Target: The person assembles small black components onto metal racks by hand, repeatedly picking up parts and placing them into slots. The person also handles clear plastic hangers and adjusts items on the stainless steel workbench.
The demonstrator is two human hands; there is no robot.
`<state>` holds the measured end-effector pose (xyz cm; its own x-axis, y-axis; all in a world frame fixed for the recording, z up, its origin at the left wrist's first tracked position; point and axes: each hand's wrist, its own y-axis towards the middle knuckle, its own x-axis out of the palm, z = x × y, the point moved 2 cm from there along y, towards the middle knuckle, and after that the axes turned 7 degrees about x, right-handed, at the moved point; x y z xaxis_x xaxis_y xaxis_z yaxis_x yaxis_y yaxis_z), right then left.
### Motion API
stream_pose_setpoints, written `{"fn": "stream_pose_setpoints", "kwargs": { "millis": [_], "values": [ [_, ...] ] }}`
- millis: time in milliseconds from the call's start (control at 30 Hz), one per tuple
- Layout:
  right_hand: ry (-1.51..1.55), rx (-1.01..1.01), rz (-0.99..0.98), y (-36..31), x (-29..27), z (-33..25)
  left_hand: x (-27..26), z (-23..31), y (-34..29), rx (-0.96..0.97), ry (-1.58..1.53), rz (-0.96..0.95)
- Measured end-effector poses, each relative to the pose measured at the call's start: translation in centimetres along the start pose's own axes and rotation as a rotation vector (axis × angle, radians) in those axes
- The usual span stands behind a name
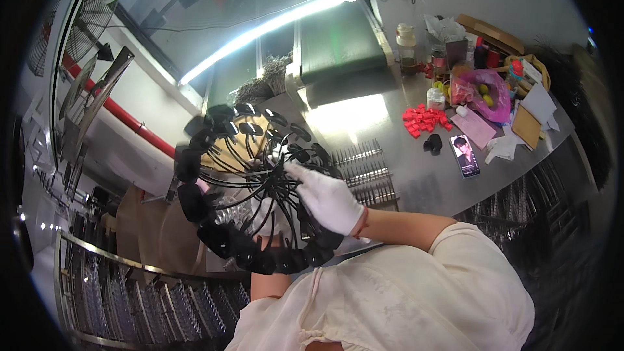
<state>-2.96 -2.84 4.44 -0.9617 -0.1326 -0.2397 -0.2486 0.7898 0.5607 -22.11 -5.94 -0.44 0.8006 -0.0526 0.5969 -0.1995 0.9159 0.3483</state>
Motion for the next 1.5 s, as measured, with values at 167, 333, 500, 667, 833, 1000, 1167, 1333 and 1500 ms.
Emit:
{"fn": "stream_pose_setpoints", "kwargs": {
  "millis": [167,333,500,667,833,1000,1167,1333,1500],
  "values": [
    [-0.324,-0.117,0.030,-0.3,1.0,0.2,-0.3,-2.3,1.2,-0.161,0.045,-0.088],
    [-0.372,-0.072,-0.068,-0.5,1.2,0.2,1.8,-2.7,2.9,0.041,0.157,-0.168],
    [-0.466,-0.154,-0.053,-0.6,2.0,0.0,3.5,-1.4,4.2,0.145,0.059,-0.209],
    [-0.240,-0.153,-0.198,1.2,1.3,0.0,1.6,1.1,5.5,-0.148,-0.294,-0.143],
    [-0.355,-0.204,0.144,4.9,-3.6,1.0,1.3,4.2,1.3,-0.137,-0.125,-0.155],
    [-0.399,-0.175,-0.113,3.9,-3.1,1.7,4.0,5.3,-1.4,-0.241,0.100,-0.371],
    [-0.365,0.005,-0.345,1.5,-3.3,5.4,5.4,6.7,0.1,-0.427,0.460,-0.790],
    [0.618,0.546,-1.554,-3.6,-5.1,10.9,7.6,7.6,1.9,-0.269,1.069,-1.385],
    [-0.300,0.549,-1.381,-4.7,-11.2,12.9,8.0,9.3,1.1,-0.561,0.515,-0.646]
  ]
}}
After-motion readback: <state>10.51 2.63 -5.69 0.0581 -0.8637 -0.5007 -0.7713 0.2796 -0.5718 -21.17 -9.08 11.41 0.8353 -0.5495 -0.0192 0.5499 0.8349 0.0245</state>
